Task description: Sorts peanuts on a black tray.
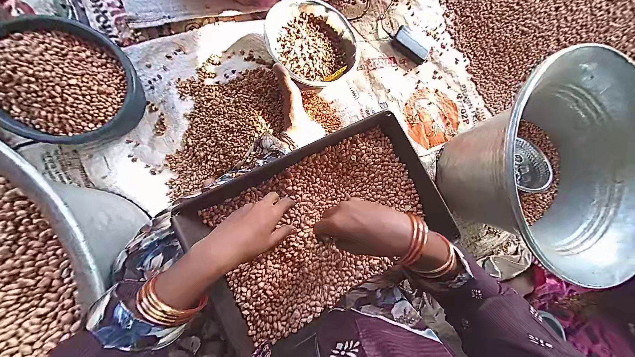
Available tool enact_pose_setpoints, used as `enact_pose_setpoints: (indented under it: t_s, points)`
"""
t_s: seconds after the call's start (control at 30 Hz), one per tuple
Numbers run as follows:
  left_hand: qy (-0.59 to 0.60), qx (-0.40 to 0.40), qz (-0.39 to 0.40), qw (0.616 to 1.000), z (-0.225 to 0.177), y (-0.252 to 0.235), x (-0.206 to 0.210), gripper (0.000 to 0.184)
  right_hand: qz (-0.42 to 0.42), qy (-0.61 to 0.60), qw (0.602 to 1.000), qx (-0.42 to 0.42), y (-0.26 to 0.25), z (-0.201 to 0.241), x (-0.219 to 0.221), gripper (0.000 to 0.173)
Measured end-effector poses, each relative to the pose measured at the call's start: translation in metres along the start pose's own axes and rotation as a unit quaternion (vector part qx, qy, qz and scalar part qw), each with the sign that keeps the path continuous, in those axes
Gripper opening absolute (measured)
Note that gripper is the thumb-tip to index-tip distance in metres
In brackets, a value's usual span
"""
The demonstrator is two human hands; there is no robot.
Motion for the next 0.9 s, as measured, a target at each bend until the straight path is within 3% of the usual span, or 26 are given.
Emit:
enact_pose_setpoints:
  t_s: [0.1, 0.2, 0.4, 0.53, 0.67, 0.8, 0.9]
  points:
    - [-0.024, 0.012, 0.008, 1.000, -0.006, -0.001, 0.008, 0.047, -0.126, 0.078, 0.988, 0.040, 0.027, -0.003, -0.031, 0.016]
    - [-0.064, 0.010, 0.001, 0.998, -0.009, 0.000, 0.009, 0.043, -0.184, 0.139, 0.972, 0.053, 0.042, 0.000, -0.051, 0.019]
    - [-0.099, 0.037, -0.064, 0.992, -0.001, 0.007, 0.006, 0.025, -0.203, 0.135, 0.967, 0.069, 0.020, -0.026, -0.051, 0.032]
    - [-0.108, 0.023, -0.065, 0.992, 0.000, 0.005, 0.004, 0.027, -0.232, 0.105, 0.964, 0.079, 0.013, -0.047, -0.049, 0.029]
    - [-0.132, 0.055, -0.108, 0.984, 0.000, 0.005, 0.003, 0.028, -0.186, 0.106, 0.965, 0.152, 0.013, -0.074, -0.042, 0.018]
    - [-0.131, 0.089, -0.159, 0.975, 0.003, 0.006, 0.003, 0.012, -0.043, 0.081, 0.963, 0.253, 0.006, -0.081, -0.026, 0.014]
    - [-0.138, 0.094, -0.177, 0.970, 0.005, 0.006, 0.003, 0.015, -0.038, 0.078, 0.963, 0.255, 0.002, -0.075, -0.021, 0.013]
Point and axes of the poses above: each hand's wrist, its own y-axis away from the middle knuckle, its own x-axis out of the palm, z = x × y, the point moved 5 cm from there along -y, towards the middle knuckle, and after that the axes turned 5 degrees about z, right-handed, at the moved point
